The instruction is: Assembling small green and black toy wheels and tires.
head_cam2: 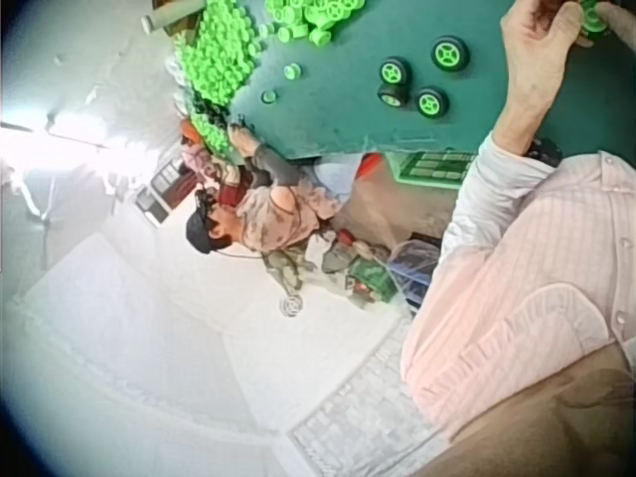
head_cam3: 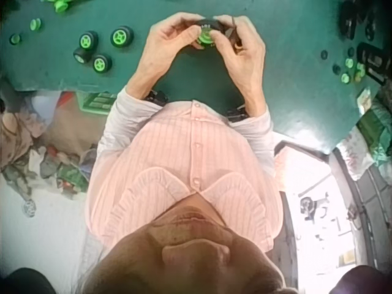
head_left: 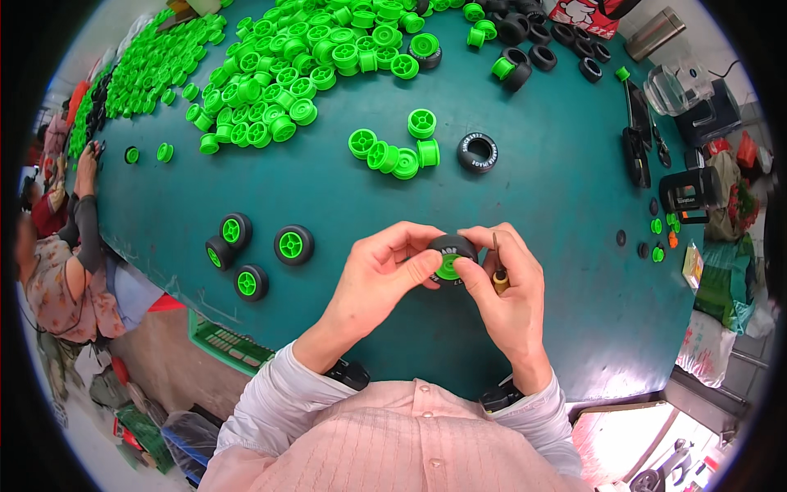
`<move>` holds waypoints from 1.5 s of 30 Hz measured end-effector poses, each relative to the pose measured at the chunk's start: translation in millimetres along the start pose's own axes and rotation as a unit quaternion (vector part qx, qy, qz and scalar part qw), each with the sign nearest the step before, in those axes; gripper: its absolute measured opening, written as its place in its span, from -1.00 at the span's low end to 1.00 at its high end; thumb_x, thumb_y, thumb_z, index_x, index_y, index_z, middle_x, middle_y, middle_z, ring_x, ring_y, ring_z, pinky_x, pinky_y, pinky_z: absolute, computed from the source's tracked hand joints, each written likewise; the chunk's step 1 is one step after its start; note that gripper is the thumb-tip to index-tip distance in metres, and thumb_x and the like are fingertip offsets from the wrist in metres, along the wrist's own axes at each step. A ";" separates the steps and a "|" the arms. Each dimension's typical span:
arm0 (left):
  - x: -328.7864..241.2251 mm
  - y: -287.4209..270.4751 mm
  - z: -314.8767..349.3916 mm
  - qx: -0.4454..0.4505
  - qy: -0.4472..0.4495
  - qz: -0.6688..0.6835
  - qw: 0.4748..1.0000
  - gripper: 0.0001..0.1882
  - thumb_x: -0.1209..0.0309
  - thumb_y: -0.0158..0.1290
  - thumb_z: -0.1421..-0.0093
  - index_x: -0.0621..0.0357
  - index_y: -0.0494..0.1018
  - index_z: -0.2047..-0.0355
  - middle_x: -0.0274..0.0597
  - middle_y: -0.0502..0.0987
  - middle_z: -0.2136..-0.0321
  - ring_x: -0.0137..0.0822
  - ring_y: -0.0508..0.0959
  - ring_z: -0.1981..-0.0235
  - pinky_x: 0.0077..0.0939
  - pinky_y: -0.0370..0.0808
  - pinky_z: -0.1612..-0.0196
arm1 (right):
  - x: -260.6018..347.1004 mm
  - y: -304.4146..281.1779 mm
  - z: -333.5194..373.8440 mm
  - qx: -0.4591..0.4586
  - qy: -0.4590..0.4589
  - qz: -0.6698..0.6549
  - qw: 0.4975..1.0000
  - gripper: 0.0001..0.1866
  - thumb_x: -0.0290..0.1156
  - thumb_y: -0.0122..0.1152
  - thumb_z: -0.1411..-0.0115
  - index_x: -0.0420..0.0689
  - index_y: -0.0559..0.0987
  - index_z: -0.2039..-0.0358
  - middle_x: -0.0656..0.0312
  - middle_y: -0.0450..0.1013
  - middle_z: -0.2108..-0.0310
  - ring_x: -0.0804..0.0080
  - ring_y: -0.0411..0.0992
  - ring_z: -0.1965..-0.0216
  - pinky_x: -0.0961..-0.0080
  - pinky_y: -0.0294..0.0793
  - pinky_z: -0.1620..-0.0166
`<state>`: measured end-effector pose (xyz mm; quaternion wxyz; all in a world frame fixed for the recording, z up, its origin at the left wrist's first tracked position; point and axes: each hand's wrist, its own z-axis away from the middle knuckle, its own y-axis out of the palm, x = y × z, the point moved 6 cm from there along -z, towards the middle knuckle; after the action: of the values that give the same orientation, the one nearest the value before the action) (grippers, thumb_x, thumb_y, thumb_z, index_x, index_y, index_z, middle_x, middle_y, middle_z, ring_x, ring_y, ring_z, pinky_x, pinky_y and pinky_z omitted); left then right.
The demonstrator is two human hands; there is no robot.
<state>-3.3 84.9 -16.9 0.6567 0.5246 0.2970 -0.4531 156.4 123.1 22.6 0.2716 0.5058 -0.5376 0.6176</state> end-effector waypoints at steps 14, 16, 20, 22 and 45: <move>18.8 0.1 -0.4 0.037 -0.042 0.104 0.993 -0.70 0.30 0.14 -0.37 0.30 0.49 0.05 -0.19 0.61 0.19 -0.38 0.62 0.23 -0.43 0.63 0.21 | -13.5 4.7 2.7 0.044 0.134 -0.188 0.972 -0.75 -0.44 0.29 -0.26 -0.25 0.61 0.07 0.36 0.42 0.38 0.73 0.30 0.53 0.71 0.23 0.54; 16.5 4.0 -0.5 0.042 -0.048 0.052 0.997 -0.71 0.32 0.13 -0.37 0.30 0.48 0.04 -0.19 0.61 0.18 -0.37 0.63 0.23 -0.43 0.63 0.22 | -17.1 3.3 4.2 0.033 0.162 -0.202 0.965 -0.75 -0.41 0.26 -0.30 -0.24 0.61 0.05 0.38 0.43 0.36 0.76 0.32 0.52 0.74 0.25 0.55; 10.6 4.8 -0.3 0.011 -0.051 0.066 0.996 -0.71 0.36 0.15 -0.36 0.29 0.47 0.02 -0.19 0.60 0.18 -0.40 0.62 0.24 -0.49 0.63 0.23 | -20.9 4.4 7.9 -0.019 0.173 -0.220 0.960 -0.73 -0.44 0.30 -0.28 -0.21 0.58 0.02 0.42 0.48 0.38 0.83 0.25 0.56 0.75 0.21 0.54; 8.5 3.0 -0.7 -0.008 -0.054 0.076 0.996 -0.70 0.36 0.15 -0.36 0.30 0.46 0.01 -0.18 0.59 0.17 -0.41 0.61 0.23 -0.50 0.63 0.23 | -25.0 7.8 11.8 -0.008 0.164 -0.211 0.964 -0.73 -0.46 0.34 -0.25 -0.21 0.57 0.05 0.43 0.48 0.40 0.84 0.22 0.57 0.76 0.18 0.53; 4.0 -1.4 2.2 -0.010 0.027 0.085 0.996 -0.46 0.57 0.11 -0.31 0.34 0.27 -0.28 -0.08 0.47 -0.11 -0.30 0.50 -0.13 -0.21 0.54 -0.16 | -15.5 3.6 9.7 -0.037 0.104 -0.115 0.987 -0.60 -0.52 0.46 -0.08 -0.20 0.61 0.03 0.31 0.50 0.23 0.74 0.14 0.61 0.69 0.17 0.52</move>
<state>-3.1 81.6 -20.4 0.6900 0.5531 0.2737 -0.3783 161.7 116.2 6.1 0.4136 0.4875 -0.4667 0.6111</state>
